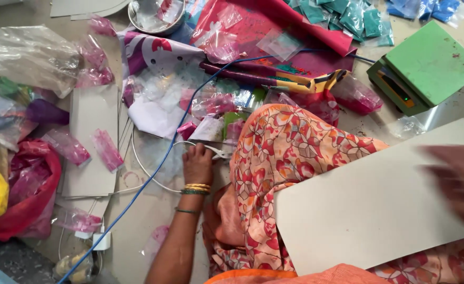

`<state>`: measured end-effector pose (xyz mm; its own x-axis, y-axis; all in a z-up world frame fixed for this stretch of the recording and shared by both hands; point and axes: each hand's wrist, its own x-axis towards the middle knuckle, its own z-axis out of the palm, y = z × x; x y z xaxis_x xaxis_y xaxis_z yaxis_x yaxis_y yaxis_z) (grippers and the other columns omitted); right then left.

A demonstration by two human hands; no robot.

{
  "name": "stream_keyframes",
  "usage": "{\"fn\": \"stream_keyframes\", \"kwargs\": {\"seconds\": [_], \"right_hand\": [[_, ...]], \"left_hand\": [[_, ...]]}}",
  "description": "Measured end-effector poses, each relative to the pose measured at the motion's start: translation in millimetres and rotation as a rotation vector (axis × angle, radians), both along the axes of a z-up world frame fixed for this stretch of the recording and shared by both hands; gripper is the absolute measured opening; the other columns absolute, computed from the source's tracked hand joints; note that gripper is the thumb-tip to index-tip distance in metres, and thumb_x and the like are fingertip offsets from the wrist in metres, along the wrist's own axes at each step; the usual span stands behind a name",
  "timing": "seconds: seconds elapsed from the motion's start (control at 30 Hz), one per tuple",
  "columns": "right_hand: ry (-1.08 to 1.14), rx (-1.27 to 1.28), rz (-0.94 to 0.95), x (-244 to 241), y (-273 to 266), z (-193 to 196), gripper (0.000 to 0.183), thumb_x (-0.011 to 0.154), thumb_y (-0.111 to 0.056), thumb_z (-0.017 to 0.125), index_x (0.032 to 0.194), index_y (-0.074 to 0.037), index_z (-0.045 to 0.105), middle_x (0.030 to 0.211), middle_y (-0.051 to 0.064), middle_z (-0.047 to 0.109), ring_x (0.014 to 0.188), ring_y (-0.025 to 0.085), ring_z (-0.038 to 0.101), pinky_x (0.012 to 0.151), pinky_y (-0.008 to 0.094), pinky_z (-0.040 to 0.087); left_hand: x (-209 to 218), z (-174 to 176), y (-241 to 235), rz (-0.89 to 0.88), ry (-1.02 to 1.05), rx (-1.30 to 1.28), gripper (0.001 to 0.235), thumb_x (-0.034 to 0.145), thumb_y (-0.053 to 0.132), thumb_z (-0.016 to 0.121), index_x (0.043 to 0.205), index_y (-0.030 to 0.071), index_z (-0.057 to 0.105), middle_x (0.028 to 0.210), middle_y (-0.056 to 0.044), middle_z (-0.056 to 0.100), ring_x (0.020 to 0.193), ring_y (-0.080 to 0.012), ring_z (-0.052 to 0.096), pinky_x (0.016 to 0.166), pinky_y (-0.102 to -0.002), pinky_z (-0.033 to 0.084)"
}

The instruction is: The person staples small plastic packets of colored powder onto a cardboard display header.

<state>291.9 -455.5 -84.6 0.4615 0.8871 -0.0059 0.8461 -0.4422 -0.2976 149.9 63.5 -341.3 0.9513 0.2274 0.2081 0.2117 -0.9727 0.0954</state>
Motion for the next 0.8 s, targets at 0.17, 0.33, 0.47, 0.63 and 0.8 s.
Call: {"fn": "stream_keyframes", "kwargs": {"seconds": [0.17, 0.33, 0.47, 0.63, 0.8], "right_hand": [[-0.016, 0.027, 0.088, -43, 123, -25, 0.048, 0.079, -0.027, 0.066, 0.125, -0.014, 0.067, 0.131, 0.008, 0.066, 0.117, 0.030, 0.062, 0.095, 0.046, 0.047], [-0.159, 0.165, 0.038, -75, 142, -55, 0.043, 0.083, -0.025, 0.063, 0.124, -0.013, 0.065, 0.129, 0.012, 0.064, 0.122, 0.033, 0.057, 0.103, 0.048, 0.043], [-0.057, 0.385, -0.033, -87, 132, -59, 0.038, 0.086, -0.022, 0.069, 0.124, -0.017, 0.065, 0.137, 0.008, 0.062, 0.131, 0.032, 0.056, 0.109, 0.046, 0.042], [0.209, 0.598, -0.108, -97, 127, -40, 0.063, 0.085, -0.021, 0.077, 0.143, -0.012, 0.054, 0.146, 0.013, 0.056, 0.135, 0.035, 0.053, 0.112, 0.043, 0.042], [0.335, 0.838, -0.098, -108, 131, -18, 0.097, 0.081, -0.029, 0.084, 0.158, -0.004, 0.031, 0.163, 0.019, 0.035, 0.151, 0.040, 0.035, 0.120, 0.047, 0.033]], "left_hand": [[-22, 58, 33, 0.059, 0.028, 0.038, 0.021, 0.069, 0.022, 0.085, 0.084, 0.015, 0.072, 0.109, -0.005, 0.062, 0.106, -0.0319, 0.055, 0.087, -0.050, 0.044], [-40, 83, 66, 0.198, -0.241, -0.381, 0.022, 0.076, 0.020, 0.090, 0.091, 0.010, 0.076, 0.111, -0.004, 0.065, 0.108, -0.0291, 0.061, 0.098, -0.044, 0.048], [-34, 137, 18, 0.217, -0.615, -1.280, 0.019, 0.083, 0.010, 0.084, 0.099, 0.005, 0.075, 0.119, 0.001, 0.059, 0.106, -0.0150, 0.061, 0.088, -0.033, 0.055], [-21, 176, -62, -0.059, -0.664, -1.529, 0.026, 0.092, 0.001, 0.077, 0.116, 0.001, 0.069, 0.122, -0.003, 0.060, 0.103, -0.0152, 0.063, 0.094, -0.033, 0.055], [-10, 185, -150, -0.124, -0.387, -2.251, 0.041, 0.088, 0.004, 0.070, 0.128, 0.004, 0.060, 0.126, -0.008, 0.068, 0.112, -0.0192, 0.069, 0.100, -0.035, 0.055]]}}
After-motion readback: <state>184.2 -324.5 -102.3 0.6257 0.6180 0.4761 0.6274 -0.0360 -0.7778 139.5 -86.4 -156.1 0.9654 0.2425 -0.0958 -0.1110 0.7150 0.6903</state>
